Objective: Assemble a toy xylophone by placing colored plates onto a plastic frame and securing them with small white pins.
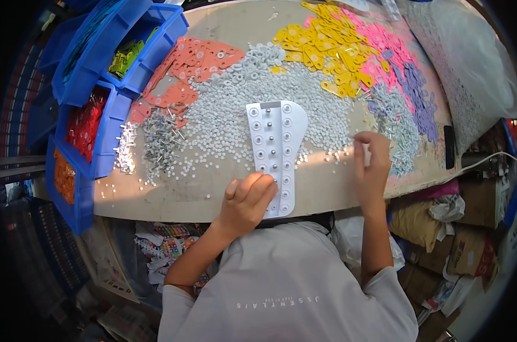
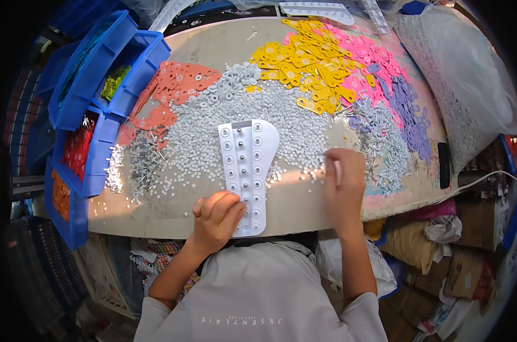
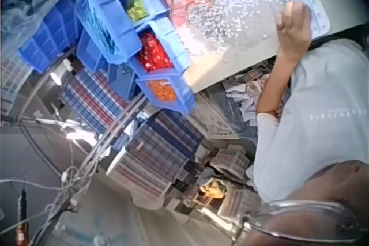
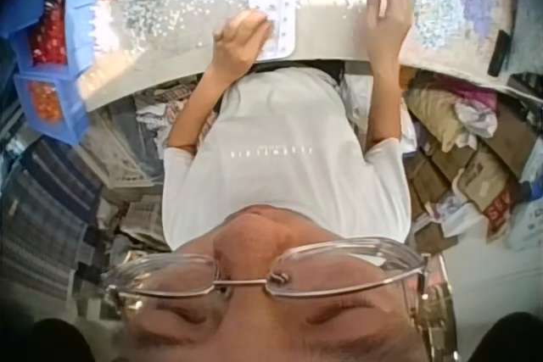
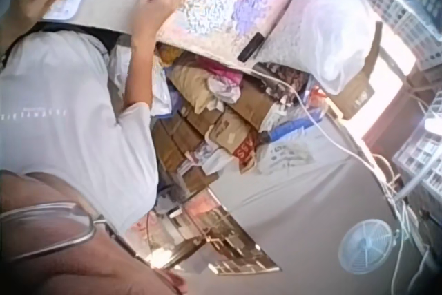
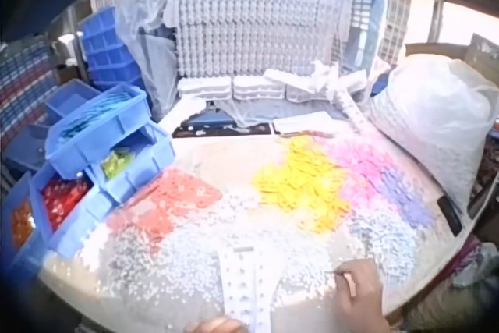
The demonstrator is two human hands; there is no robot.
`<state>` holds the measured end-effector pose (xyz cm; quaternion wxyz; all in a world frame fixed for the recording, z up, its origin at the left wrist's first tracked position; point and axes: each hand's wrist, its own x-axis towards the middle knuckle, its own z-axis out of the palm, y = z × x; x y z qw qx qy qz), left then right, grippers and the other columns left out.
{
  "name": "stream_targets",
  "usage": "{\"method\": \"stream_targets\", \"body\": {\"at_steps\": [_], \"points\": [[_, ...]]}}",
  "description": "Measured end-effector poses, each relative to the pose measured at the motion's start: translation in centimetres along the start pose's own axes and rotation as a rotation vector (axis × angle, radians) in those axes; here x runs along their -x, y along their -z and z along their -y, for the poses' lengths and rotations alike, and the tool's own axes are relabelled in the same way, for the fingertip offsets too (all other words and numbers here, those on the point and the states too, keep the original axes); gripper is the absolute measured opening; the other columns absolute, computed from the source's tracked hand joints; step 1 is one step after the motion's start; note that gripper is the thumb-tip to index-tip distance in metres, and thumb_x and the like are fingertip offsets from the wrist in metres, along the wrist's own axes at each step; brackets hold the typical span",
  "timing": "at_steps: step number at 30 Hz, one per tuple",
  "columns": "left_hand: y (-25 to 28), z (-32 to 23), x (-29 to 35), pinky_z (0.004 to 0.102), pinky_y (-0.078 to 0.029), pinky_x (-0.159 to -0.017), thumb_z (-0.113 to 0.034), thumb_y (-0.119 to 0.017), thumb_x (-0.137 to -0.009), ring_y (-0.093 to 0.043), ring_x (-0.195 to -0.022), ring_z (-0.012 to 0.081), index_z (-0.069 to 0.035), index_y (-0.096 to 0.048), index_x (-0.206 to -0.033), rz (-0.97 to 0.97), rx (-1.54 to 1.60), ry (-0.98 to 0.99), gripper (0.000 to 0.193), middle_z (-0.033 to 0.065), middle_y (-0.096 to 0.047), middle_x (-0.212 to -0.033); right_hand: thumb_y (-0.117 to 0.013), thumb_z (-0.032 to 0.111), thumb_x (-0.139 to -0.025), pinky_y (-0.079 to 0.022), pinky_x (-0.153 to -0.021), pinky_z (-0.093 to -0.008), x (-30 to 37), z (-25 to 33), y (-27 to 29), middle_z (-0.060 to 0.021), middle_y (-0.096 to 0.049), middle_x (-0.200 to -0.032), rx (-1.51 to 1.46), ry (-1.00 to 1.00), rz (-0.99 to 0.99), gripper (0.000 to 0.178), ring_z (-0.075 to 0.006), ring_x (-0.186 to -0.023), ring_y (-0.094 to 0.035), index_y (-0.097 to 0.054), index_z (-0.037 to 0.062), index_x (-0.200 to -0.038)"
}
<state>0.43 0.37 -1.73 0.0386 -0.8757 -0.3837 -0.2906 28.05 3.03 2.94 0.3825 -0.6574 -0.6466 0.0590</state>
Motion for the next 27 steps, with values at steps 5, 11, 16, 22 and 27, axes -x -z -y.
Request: {"method": "stream_targets", "body": {"at_steps": [5, 11, 16, 22, 27], "points": [[-0.1, 0.2, -0.2, 0.0351, -0.03, -0.1, -0.018, -0.07, -0.087, -0.059, -0.111, 0.0144, -0.014, -0.073, -0.097, -0.009, -0.027, -0.018, 0.012, -0.0024, -0.063, -0.117, -0.065, -0.008, -0.083, -0.048, -0.082, -0.0393, 2.6, 4.4, -0.6, -0.0124, -0.064, -0.095, -0.198, 0.081, 0.191, 0.018, -0.0307, -0.093, -0.059, -0.065, 0.0022, -0.098], [0.3, 0.0, -0.2, 0.036, -0.031, -0.099, -0.018, -0.072, -0.085, -0.059, -0.111, 0.0156, -0.013, -0.073, -0.095, -0.057, 0.02, -0.074, 0.011, -0.0021, -0.063, -0.116, -0.07, -0.009, -0.077, -0.048, -0.078, -0.0401, 5.2, 6.4, -1.9, -0.0112, -0.063, -0.094, -0.407, 0.098, 0.318, 0.024, -0.0322, -0.088, -0.058, -0.064, 0.0009, -0.098], [1.8, 0.2, 0.0, 0.0389, -0.033, -0.096, -0.021, -0.069, -0.089, -0.059, -0.11, 0.0209, -0.01, -0.073, -0.098, 0.074, 0.375, 0.079, 0.015, 0.0006, -0.065, -0.112, -0.073, -0.004, -0.078, -0.048, -0.076, -0.0407, 6.4, 6.8, -2.4, -0.0104, -0.062, -0.09, -0.461, 0.074, 0.424, 0.028, -0.0304, -0.086, -0.059, -0.063, 0.0036, -0.104], [2.6, 2.3, -1.0, 0.0412, -0.034, -0.095, -0.033, -0.043, -0.107, -0.058, -0.102, 0.0274, -0.007, -0.066, -0.103, -0.06, 0.539, 0.358, 0.035, 0.0092, -0.064, -0.103, -0.075, -0.002, -0.077, -0.049, -0.075, -0.04, 6.5, 7.1, -2.9, -0.0085, -0.062, -0.088, -0.381, 0.157, 0.493, 0.03, -0.029, -0.086, -0.059, -0.065, 0.0054, -0.104], [2.6, 3.0, -1.5, 0.0405, -0.035, -0.096, -0.036, -0.042, -0.108, -0.058, -0.102, 0.0273, -0.005, -0.065, -0.103, -0.077, 0.522, 0.387, 0.039, 0.0099, -0.065, -0.104, -0.076, -0.001, -0.076, -0.049, -0.073, -0.0386, 6.5, 7.3, -3.0, -0.0073, -0.061, -0.085, -0.33, 0.207, 0.513, 0.029, -0.0275, -0.086, -0.059, -0.065, 0.0057, -0.102]]}}
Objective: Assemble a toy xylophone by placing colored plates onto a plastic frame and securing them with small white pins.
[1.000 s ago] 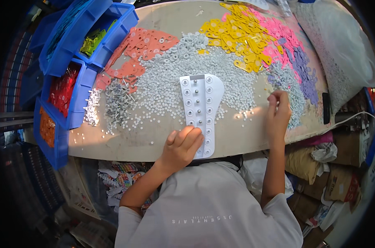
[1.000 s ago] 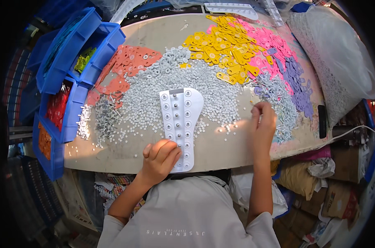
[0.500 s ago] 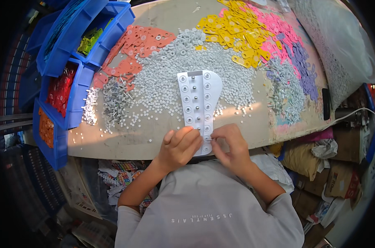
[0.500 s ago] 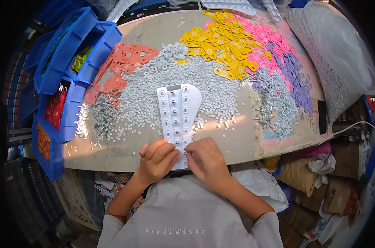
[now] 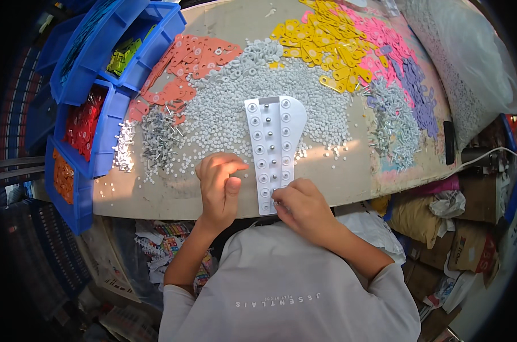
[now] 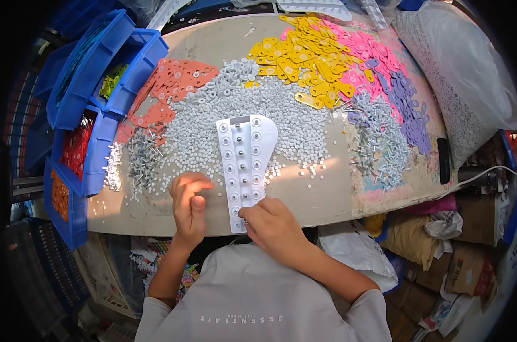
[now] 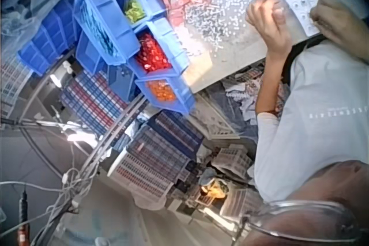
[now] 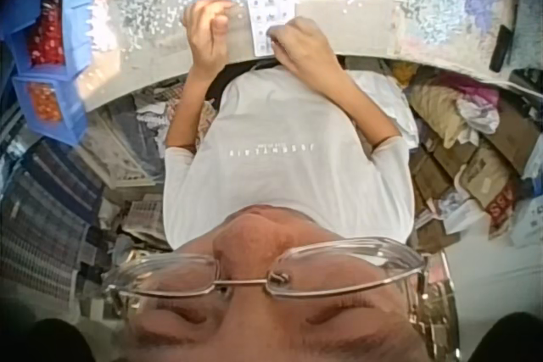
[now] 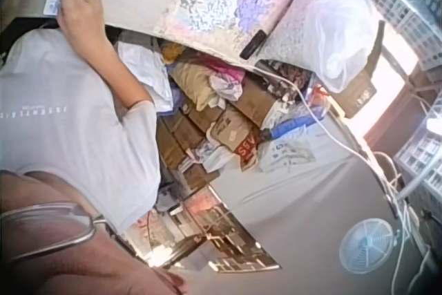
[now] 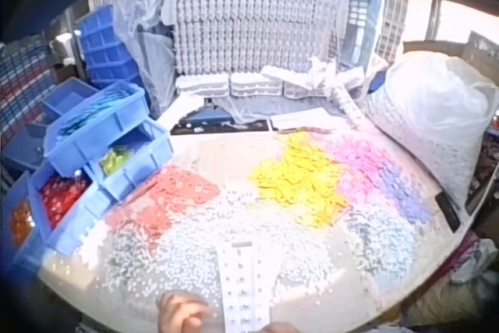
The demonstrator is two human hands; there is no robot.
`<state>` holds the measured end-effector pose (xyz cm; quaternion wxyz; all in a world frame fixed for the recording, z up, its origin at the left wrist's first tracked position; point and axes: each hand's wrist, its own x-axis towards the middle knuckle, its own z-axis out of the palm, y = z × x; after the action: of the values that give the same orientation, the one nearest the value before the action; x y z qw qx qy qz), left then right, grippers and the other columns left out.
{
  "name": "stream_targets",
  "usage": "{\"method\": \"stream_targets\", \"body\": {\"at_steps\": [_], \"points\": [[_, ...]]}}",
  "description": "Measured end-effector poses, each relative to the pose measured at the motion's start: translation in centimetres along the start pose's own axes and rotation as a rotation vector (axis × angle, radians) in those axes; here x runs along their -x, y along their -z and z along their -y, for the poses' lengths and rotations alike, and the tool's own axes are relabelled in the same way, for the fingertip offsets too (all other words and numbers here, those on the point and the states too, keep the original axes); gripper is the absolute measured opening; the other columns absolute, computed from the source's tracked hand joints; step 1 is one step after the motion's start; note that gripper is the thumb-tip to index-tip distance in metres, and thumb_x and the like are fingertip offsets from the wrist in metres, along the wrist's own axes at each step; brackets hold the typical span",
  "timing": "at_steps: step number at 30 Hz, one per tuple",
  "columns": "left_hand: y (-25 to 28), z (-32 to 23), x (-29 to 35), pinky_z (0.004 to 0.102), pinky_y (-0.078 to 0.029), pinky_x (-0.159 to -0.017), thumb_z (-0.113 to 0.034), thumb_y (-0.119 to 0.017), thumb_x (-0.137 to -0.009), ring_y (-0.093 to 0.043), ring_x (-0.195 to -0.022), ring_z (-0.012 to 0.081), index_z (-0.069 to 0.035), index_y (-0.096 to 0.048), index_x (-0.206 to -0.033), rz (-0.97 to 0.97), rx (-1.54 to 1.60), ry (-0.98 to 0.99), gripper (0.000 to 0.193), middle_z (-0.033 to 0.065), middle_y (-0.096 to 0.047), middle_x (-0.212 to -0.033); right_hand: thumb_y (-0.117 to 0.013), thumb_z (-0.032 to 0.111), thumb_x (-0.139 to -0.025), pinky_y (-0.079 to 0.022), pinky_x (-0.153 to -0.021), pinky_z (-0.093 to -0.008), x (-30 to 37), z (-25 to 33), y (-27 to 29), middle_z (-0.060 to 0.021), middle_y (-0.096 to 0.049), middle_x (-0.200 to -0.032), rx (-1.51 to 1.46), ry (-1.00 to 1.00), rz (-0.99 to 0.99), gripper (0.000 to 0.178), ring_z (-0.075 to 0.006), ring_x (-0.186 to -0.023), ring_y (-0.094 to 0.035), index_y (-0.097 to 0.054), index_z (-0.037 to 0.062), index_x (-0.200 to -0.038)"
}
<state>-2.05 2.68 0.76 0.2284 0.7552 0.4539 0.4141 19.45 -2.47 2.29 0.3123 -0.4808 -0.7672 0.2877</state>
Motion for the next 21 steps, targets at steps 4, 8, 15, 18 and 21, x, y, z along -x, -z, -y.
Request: {"method": "stream_targets", "body": {"at_steps": [4, 8, 15, 18, 21], "points": [[-0.2, 0.1, -0.7, 0.0406, -0.035, -0.096, -0.037, -0.043, -0.107, -0.058, -0.103, 0.0282, -0.003, -0.064, -0.107, 0.011, 0.0, 0.039, 0.04, 0.0108, -0.065, -0.105, -0.08, 0.005, -0.074, -0.049, -0.078, -0.0383, -0.2, 0.3, -0.2, -0.0075, -0.063, -0.092, 0.15, 0.121, 0.067, 0.031, -0.0268, -0.089, -0.059, -0.065, 0.0073, -0.101], [-0.1, 1.2, -2.7, 0.0416, -0.036, -0.097, -0.031, -0.049, -0.105, -0.058, -0.105, 0.0293, -0.003, -0.063, -0.112, -0.018, -0.043, 0.03, 0.032, 0.0108, -0.065, -0.107, -0.082, 0.011, -0.074, -0.047, -0.083, -0.0386, -1.3, 0.5, 1.7, -0.0079, -0.064, -0.1, 0.127, 0.105, 0.011, 0.03, -0.0277, -0.091, -0.059, -0.064, 0.0079, -0.099], [-1.1, 4.3, -9.9, 0.0415, -0.036, -0.099, -0.016, -0.061, -0.097, -0.056, -0.11, 0.0289, -0.005, -0.066, -0.117, 0.059, -0.16, -0.062, 0.023, 0.0106, -0.065, -0.112, -0.074, 0.007, -0.083, -0.045, -0.08, -0.0427, -8.0, -5.0, 6.0, -0.0104, -0.062, -0.089, 0.352, 0.095, -0.288, 0.014, -0.03, -0.089, -0.058, -0.064, 0.0047, -0.093], [-2.1, 5.5, -11.9, 0.0411, -0.036, -0.098, -0.016, -0.061, -0.096, -0.056, -0.109, 0.0284, -0.006, -0.067, -0.113, 0.151, -0.192, -0.069, 0.02, 0.0097, -0.064, -0.107, -0.071, 0.005, -0.084, -0.045, -0.08, -0.0427, -12.1, -8.4, 6.6, -0.0113, -0.063, -0.087, 0.378, 0.044, -0.37, 0.009, -0.0316, -0.089, -0.057, -0.066, 0.0047, -0.091], [-2.7, 7.6, -14.4, 0.0407, -0.037, -0.095, -0.014, -0.066, -0.092, -0.057, -0.104, 0.027, -0.008, -0.07, -0.1, 0.09, -0.239, -0.091, 0.011, 0.0069, -0.062, -0.098, -0.069, 0.005, -0.085, -0.046, -0.081, -0.0425, -15.8, -11.2, 6.2, -0.011, -0.065, -0.089, 0.385, 0.066, -0.35, 0.007, -0.0323, -0.089, -0.058, -0.068, 0.0061, -0.092]]}}
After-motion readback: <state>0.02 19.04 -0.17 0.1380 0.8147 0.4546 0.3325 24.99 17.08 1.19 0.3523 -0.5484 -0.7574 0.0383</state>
